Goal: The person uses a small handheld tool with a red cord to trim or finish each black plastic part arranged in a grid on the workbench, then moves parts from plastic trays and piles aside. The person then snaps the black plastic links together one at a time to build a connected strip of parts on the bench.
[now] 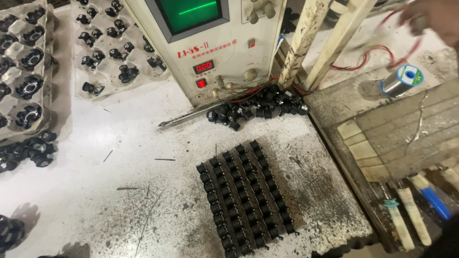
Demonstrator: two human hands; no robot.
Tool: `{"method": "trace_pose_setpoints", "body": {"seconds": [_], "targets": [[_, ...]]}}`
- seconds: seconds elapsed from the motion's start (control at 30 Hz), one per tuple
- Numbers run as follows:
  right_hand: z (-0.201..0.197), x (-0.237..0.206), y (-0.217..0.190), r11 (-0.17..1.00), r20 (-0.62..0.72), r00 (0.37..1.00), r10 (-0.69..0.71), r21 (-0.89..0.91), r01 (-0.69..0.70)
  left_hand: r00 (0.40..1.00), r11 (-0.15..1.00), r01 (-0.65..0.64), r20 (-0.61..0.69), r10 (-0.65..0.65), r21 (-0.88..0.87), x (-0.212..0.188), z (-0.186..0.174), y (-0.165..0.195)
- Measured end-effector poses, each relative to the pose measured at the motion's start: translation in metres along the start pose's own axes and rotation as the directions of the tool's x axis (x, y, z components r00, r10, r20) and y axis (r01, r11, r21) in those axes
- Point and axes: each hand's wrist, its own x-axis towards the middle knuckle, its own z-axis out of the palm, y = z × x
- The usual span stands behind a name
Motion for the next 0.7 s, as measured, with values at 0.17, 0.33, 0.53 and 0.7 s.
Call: {"method": "trace_pose_setpoints", "body": {"seconds": [0.17, 0.33, 0.53, 0.7], "targets": [[-0.014, -0.118, -0.003, 0.970, -0.078, 0.984, 0.161, 0.194, -0.143, 0.418, 0.322, -0.879, -0.242, 0.876, -0.352, -0.015, -0.043, 0.136], [-0.002, -0.241, -0.013, 0.947, -0.110, 0.969, 0.221, 0.262, -0.186, 0.021, -0.214, -0.834, -0.416, 0.909, -0.508, -0.047, -0.064, 0.333], [0.031, -0.287, -0.027, 0.937, -0.124, 0.968, 0.216, 0.306, -0.169, -0.311, -0.017, -0.385, 0.112, 0.944, -0.923, -0.150, -0.037, 0.447], [0.050, -0.274, -0.050, 0.935, -0.133, 0.974, 0.186, 0.328, -0.134, -0.179, -0.120, -0.342, -0.061, 0.982, -0.932, -0.172, -0.026, 0.375]]}}
